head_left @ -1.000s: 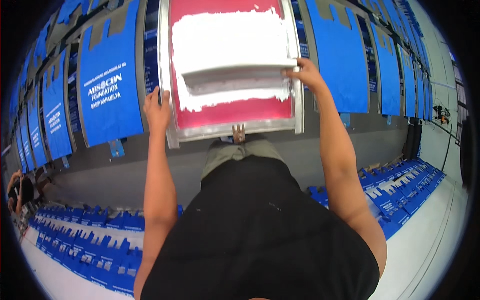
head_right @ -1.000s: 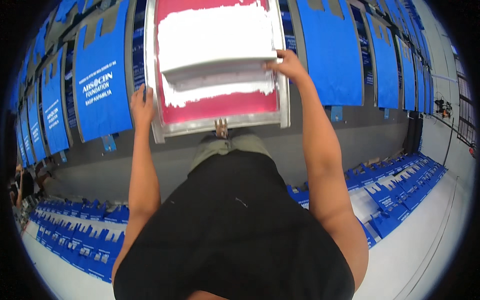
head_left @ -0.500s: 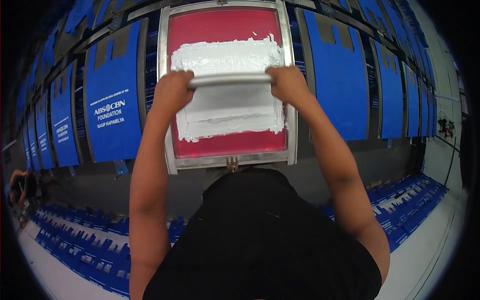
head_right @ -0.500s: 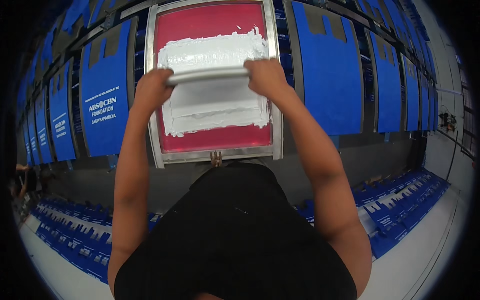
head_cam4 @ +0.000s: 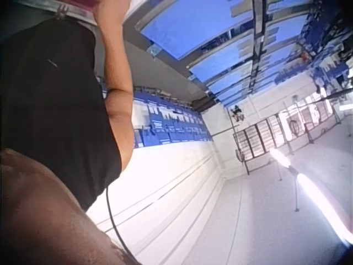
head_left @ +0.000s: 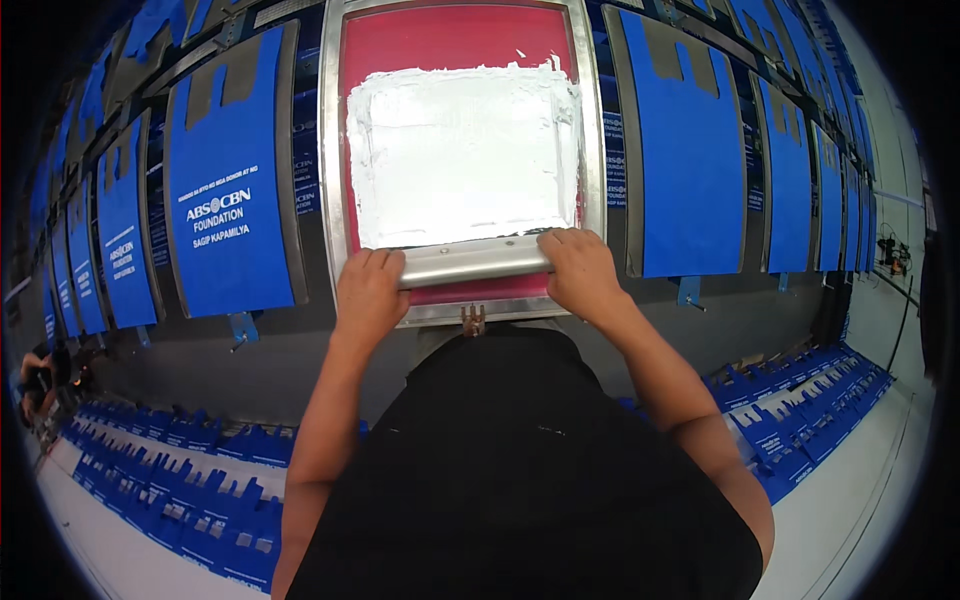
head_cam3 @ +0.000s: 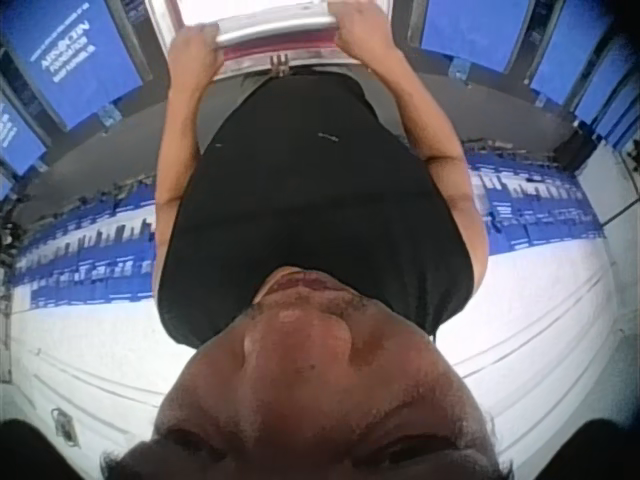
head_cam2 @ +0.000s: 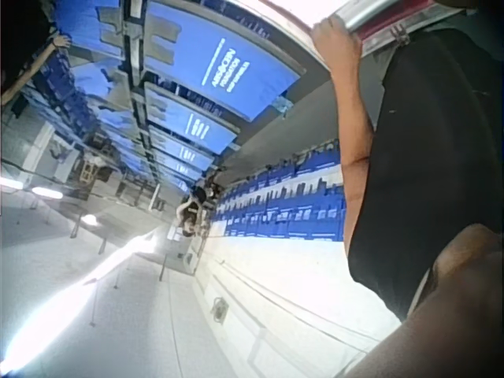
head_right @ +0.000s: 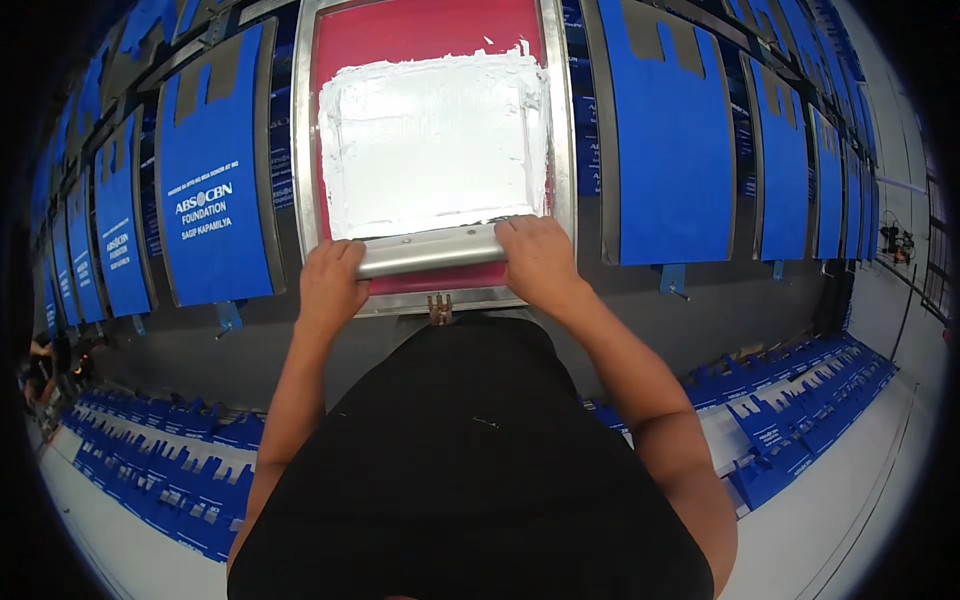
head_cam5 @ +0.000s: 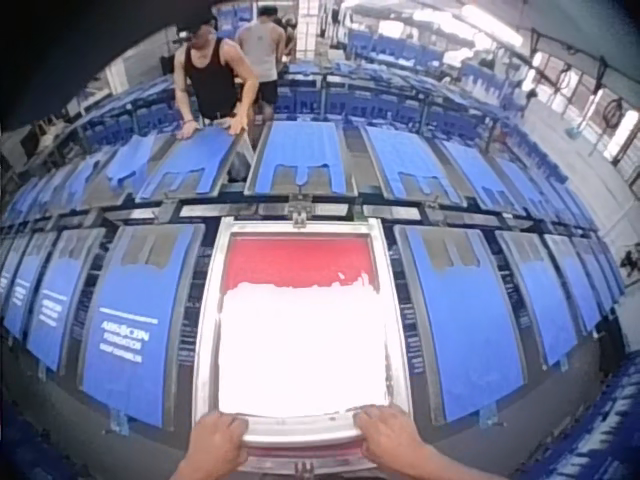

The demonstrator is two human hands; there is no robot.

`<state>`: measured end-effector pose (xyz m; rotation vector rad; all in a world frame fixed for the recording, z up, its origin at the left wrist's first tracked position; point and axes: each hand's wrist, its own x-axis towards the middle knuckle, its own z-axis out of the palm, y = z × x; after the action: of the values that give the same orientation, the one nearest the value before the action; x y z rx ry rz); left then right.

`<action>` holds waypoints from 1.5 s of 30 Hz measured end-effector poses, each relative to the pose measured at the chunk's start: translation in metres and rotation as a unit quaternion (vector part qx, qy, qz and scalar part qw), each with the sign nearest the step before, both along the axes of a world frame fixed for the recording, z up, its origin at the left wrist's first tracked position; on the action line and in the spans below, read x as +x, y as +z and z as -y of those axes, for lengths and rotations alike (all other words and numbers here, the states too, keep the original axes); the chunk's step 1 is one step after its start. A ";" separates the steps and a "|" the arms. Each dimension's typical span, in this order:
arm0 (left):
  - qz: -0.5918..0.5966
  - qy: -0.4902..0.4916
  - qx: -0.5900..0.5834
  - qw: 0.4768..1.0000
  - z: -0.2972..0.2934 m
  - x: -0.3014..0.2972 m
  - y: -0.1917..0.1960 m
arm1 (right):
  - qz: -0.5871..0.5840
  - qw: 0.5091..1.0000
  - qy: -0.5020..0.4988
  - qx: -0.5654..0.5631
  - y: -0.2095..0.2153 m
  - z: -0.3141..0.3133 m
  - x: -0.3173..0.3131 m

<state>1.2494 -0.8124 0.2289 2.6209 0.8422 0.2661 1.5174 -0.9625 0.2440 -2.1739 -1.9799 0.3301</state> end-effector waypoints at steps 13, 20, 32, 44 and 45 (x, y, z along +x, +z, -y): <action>0.063 0.033 0.077 0.995 -0.011 0.007 -0.065 | 0.030 0.998 -0.048 -0.016 -0.038 -0.012 -0.002; -0.074 0.056 0.026 0.995 -0.169 0.105 -0.022 | 0.099 0.991 -0.055 -0.076 -0.011 -0.177 0.089; -0.011 0.024 0.018 0.999 -0.029 0.021 -0.053 | 0.063 0.997 -0.045 0.004 -0.039 -0.023 0.011; -0.114 0.053 -0.037 0.991 -0.076 0.034 -0.006 | 0.072 0.977 -0.038 -0.199 0.014 -0.075 0.034; -0.056 0.030 -0.034 0.997 -0.042 0.010 -0.013 | 0.026 0.982 -0.044 -0.182 0.022 -0.047 0.013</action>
<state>1.2596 -0.7705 0.2160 2.5685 0.9510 0.1056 1.5302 -0.9156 0.2658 -2.5008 -1.9688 0.6757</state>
